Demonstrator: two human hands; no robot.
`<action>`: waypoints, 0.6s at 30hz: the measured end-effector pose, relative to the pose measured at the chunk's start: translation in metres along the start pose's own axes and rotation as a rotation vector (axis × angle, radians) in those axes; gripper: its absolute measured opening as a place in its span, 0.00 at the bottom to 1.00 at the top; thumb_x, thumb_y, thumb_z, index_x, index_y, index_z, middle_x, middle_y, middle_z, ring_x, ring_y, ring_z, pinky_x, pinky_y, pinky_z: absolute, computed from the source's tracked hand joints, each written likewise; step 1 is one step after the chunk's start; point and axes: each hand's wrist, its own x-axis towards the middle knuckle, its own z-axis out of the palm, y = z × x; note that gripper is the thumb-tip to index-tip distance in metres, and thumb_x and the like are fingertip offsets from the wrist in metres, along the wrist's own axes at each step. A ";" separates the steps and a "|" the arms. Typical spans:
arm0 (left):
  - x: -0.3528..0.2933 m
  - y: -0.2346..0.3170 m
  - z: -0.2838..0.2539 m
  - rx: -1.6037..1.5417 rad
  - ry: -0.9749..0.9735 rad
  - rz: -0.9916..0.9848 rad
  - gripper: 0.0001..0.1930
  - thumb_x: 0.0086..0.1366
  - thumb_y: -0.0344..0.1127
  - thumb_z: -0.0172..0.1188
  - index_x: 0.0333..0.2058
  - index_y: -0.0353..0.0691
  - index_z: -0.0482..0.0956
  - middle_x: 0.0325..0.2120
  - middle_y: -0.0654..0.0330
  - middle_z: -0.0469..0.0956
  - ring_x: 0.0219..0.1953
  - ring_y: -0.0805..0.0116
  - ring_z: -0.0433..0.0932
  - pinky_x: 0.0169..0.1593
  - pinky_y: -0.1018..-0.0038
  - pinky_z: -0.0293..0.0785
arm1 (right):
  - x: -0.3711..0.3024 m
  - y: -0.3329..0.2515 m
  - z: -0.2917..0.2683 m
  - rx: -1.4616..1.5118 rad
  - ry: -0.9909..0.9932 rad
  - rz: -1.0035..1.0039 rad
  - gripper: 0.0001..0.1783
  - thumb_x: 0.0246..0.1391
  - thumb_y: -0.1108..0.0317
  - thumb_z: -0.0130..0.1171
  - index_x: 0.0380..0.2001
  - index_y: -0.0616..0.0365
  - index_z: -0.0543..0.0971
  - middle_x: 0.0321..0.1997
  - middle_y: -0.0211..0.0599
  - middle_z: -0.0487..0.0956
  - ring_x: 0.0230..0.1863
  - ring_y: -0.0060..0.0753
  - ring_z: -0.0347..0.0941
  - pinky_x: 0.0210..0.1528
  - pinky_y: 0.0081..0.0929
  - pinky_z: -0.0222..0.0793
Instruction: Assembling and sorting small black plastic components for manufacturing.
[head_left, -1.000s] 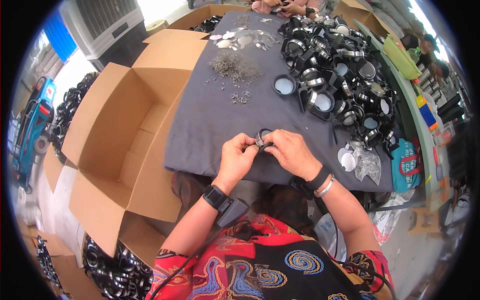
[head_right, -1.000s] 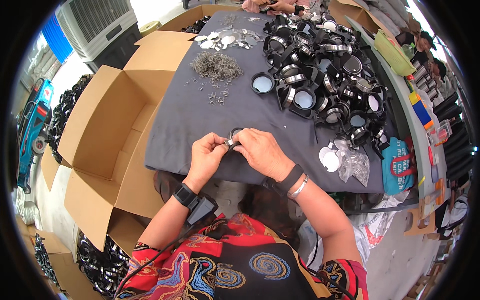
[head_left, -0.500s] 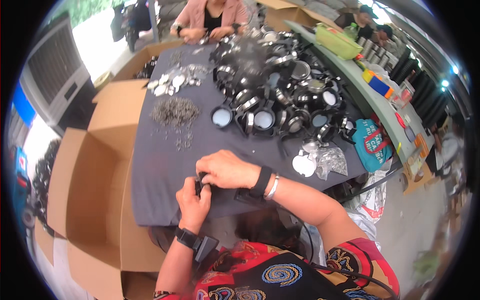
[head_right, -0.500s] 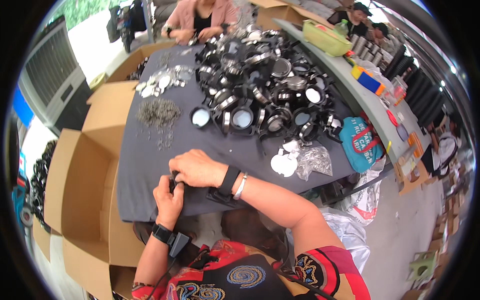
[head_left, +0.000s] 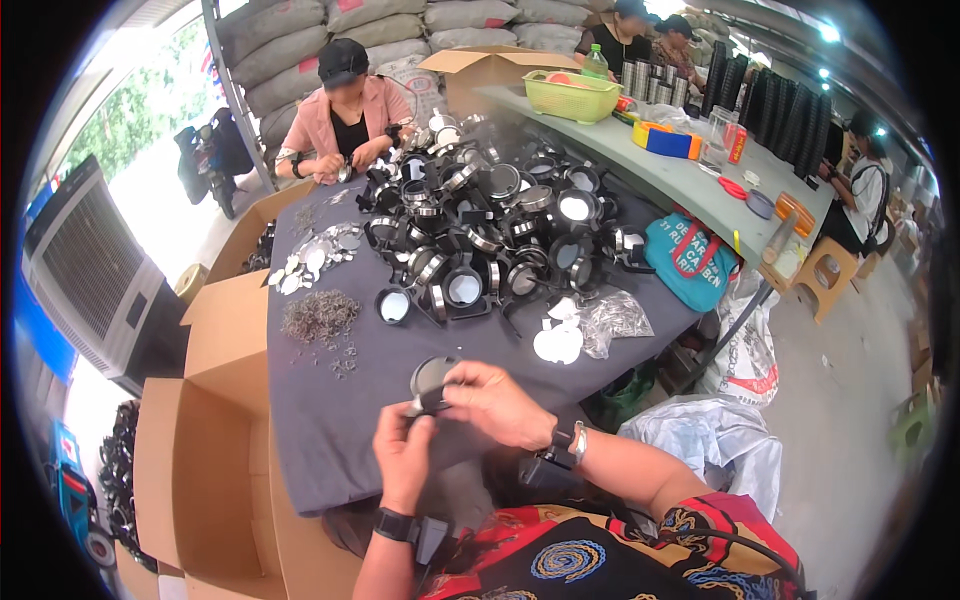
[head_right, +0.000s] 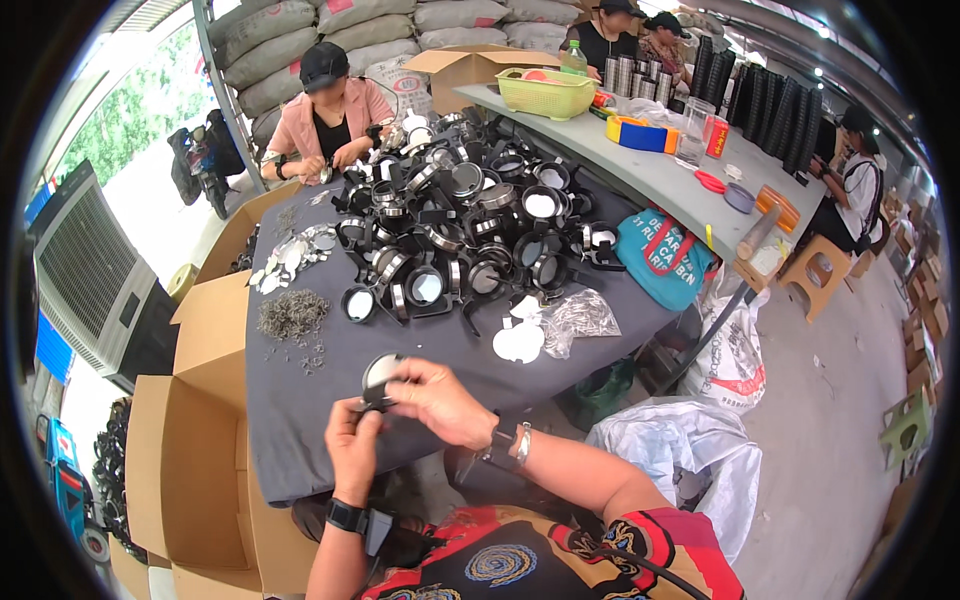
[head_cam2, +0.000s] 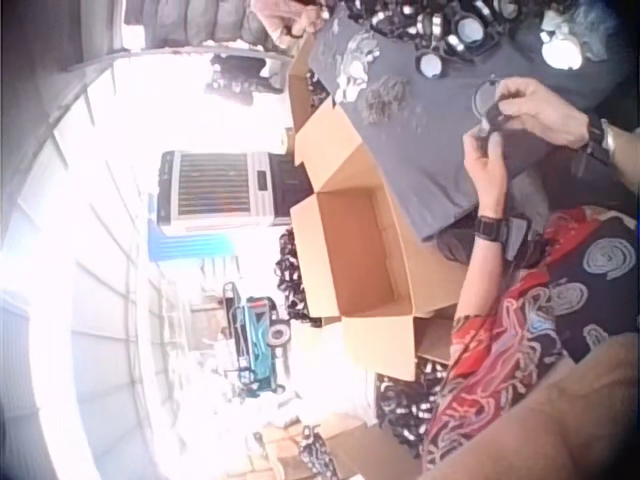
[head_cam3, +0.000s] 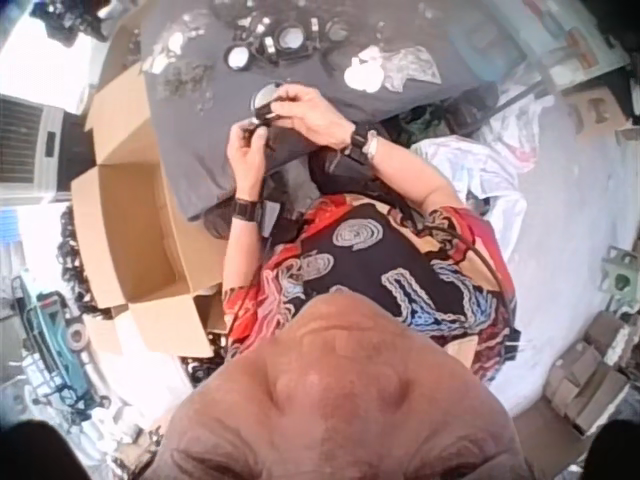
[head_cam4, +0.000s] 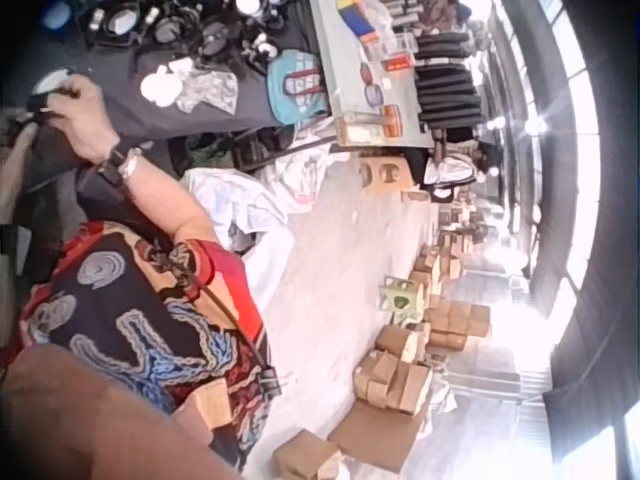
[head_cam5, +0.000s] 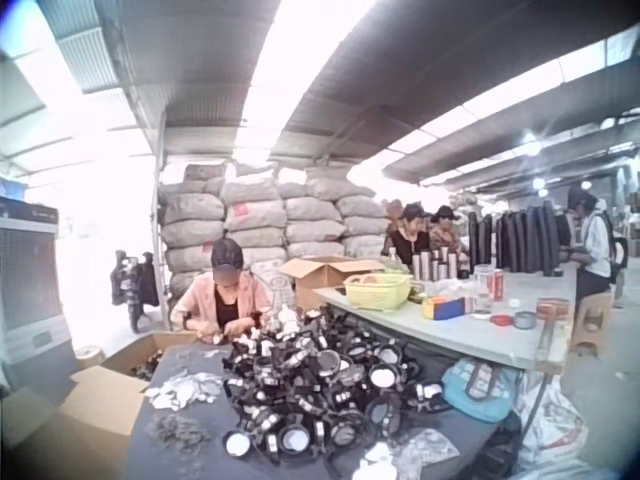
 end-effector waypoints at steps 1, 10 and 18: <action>0.000 -0.002 0.004 0.060 -0.083 0.042 0.09 0.62 0.27 0.57 0.41 0.32 0.73 0.29 0.64 0.75 0.28 0.80 0.72 0.31 0.82 0.71 | 0.000 -0.008 0.003 0.019 0.064 -0.120 0.05 0.56 0.72 0.58 0.36 0.58 0.75 0.37 0.27 0.76 0.38 0.21 0.74 0.46 0.26 0.74; 0.003 -0.025 -0.033 0.066 -0.098 -0.284 0.08 0.63 0.25 0.54 0.40 0.31 0.74 0.26 0.62 0.76 0.23 0.78 0.74 0.28 0.81 0.70 | 0.063 -0.220 -0.061 -0.492 0.385 -0.629 0.11 0.53 0.69 0.60 0.40 0.58 0.75 0.37 0.29 0.77 0.38 0.22 0.73 0.38 0.25 0.72; 0.004 -0.027 -0.032 0.089 -0.083 -0.237 0.08 0.62 0.23 0.54 0.40 0.30 0.74 0.26 0.60 0.76 0.24 0.74 0.77 0.30 0.79 0.74 | 0.093 -0.207 -0.089 -0.777 0.612 -0.729 0.08 0.42 0.74 0.64 0.28 0.64 0.78 0.23 0.30 0.76 0.23 0.22 0.69 0.27 0.22 0.65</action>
